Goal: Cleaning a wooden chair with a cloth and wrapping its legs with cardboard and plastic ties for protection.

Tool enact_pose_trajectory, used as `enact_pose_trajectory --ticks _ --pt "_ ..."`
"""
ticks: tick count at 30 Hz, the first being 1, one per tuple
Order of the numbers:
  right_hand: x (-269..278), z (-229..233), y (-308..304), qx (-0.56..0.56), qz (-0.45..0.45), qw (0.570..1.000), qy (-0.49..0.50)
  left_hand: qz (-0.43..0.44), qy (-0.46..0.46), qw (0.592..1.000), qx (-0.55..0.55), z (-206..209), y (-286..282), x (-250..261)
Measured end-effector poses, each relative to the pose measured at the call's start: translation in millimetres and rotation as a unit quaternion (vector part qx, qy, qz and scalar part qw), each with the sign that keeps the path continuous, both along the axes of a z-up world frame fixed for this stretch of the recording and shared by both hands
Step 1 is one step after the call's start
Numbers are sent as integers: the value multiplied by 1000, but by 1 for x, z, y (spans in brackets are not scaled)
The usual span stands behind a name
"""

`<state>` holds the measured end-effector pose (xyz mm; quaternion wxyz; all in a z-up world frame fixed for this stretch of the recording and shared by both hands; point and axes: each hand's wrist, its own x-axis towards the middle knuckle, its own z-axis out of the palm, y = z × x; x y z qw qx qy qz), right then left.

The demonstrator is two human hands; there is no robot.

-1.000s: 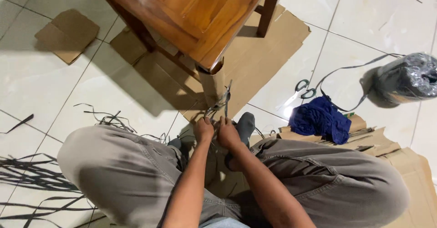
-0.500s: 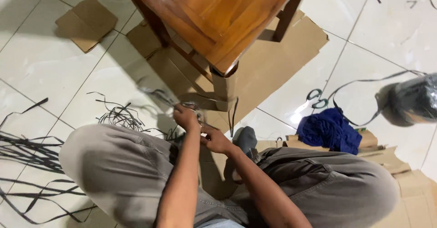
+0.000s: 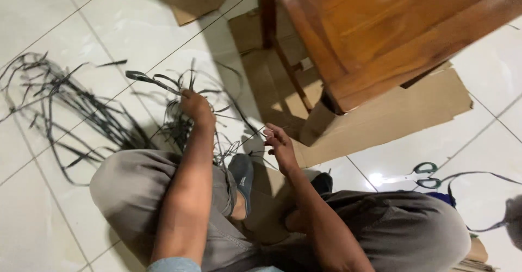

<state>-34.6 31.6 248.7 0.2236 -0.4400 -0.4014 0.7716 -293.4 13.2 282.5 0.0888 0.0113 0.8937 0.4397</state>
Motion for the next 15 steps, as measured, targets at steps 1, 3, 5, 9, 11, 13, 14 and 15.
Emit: enact_pose_trajectory --ticks 1,3,5,9,11,13,14,15 --pt "-7 -5 -7 -17 39 999 -11 85 -73 981 160 -5 -2 0" --pt "-19 -12 -24 -32 86 996 -20 172 -135 923 318 -10 -6 7" --pt "-24 -18 -47 -141 229 960 73 160 -212 898 351 -16 -10 28" --pt "-32 -46 -57 -192 262 939 112 155 -129 882 427 1 -6 72" --pt "-25 -82 -52 -30 345 938 -11 169 -120 897 392 -37 -11 70" --pt "-5 -121 -43 119 408 894 -141 127 -94 946 283 -44 -18 84" --pt "5 -140 -38 262 454 809 -265 83 -66 980 170 -46 -22 91" --pt "15 -170 -40 264 451 810 -264 81 -64 980 172 -62 -23 91"
